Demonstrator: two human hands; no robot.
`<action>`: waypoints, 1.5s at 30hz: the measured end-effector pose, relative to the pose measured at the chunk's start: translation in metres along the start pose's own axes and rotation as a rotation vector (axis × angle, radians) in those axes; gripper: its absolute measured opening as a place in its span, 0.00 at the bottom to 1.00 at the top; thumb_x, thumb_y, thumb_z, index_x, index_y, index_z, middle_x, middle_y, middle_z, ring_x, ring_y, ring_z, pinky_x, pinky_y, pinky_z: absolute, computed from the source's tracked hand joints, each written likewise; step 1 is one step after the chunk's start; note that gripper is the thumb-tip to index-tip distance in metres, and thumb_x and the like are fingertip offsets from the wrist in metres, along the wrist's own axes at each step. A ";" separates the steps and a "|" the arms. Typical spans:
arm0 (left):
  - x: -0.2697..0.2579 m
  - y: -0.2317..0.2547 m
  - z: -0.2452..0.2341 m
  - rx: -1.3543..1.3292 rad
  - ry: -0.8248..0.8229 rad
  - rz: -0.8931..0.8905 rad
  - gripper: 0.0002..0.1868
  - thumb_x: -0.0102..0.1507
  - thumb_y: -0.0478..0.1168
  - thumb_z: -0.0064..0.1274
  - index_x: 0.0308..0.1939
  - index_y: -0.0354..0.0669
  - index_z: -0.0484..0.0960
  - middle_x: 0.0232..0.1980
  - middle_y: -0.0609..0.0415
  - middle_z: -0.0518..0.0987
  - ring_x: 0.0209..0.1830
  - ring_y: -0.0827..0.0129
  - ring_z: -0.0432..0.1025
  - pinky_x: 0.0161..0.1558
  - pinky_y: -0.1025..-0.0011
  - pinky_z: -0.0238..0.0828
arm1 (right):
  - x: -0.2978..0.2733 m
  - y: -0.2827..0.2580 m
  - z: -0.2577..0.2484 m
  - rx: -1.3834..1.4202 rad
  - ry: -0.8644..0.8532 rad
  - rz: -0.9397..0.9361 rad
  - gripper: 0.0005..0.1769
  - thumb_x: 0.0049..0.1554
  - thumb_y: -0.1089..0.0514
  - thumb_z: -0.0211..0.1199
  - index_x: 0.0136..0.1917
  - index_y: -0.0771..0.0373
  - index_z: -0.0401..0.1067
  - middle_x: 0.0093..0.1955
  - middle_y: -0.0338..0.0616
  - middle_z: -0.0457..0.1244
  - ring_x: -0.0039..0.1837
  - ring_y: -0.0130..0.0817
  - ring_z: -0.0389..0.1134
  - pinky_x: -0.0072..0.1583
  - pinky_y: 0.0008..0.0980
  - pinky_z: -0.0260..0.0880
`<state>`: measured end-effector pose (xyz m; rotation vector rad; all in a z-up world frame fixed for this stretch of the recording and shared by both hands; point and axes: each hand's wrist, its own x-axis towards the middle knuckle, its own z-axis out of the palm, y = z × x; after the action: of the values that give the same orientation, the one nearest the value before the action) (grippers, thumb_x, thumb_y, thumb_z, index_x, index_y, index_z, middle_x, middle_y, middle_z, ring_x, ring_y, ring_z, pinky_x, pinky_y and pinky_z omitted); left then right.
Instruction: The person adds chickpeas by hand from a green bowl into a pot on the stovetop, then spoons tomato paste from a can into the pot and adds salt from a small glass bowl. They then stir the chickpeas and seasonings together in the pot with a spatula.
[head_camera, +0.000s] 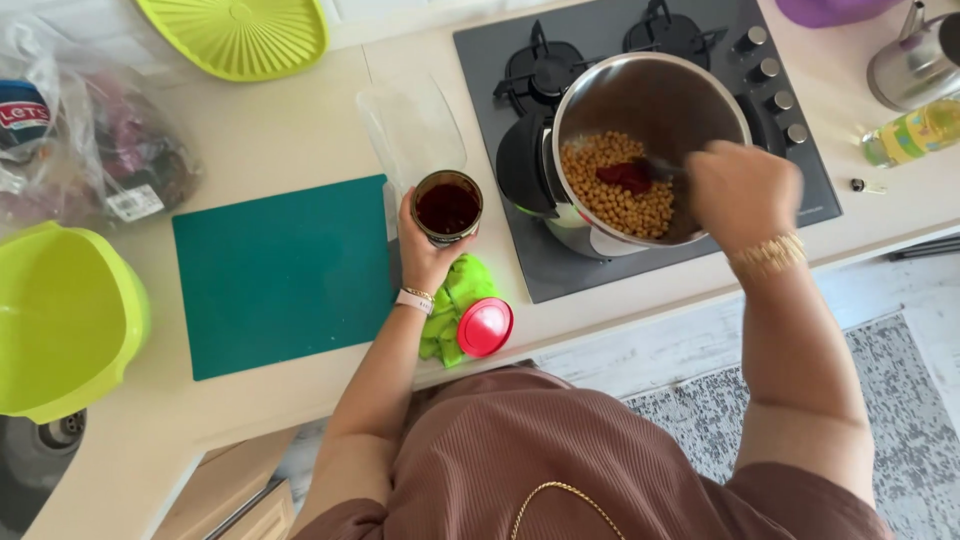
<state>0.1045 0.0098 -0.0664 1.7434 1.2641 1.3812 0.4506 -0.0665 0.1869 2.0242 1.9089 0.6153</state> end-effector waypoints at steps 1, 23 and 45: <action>0.002 -0.001 -0.001 0.000 0.001 0.004 0.61 0.47 0.49 0.80 0.74 0.33 0.57 0.67 0.38 0.71 0.67 0.47 0.69 0.68 0.55 0.65 | 0.005 -0.005 0.006 0.001 0.003 0.002 0.07 0.56 0.57 0.62 0.38 0.47 0.78 0.40 0.31 0.67 0.44 0.32 0.73 0.37 0.33 0.71; -0.069 0.068 -0.025 0.537 -0.838 0.275 0.23 0.59 0.54 0.61 0.54 0.49 0.80 0.49 0.54 0.78 0.49 0.60 0.73 0.47 0.61 0.73 | 0.032 0.006 0.040 -0.008 -0.032 -0.267 0.07 0.57 0.59 0.62 0.43 0.47 0.79 0.43 0.34 0.69 0.46 0.33 0.74 0.37 0.33 0.73; -0.018 0.159 -0.040 -0.033 0.034 0.188 0.10 0.64 0.27 0.57 0.48 0.42 0.84 0.46 0.51 0.81 0.42 0.60 0.80 0.42 0.70 0.78 | -0.042 -0.164 0.045 2.115 -0.567 -0.518 0.47 0.62 0.28 0.50 0.82 0.57 0.47 0.83 0.47 0.48 0.81 0.44 0.53 0.75 0.46 0.58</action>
<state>0.1175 -0.0731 0.0759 1.8620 1.1121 1.5339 0.3287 -0.0921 0.0633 1.3744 2.3612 -2.6868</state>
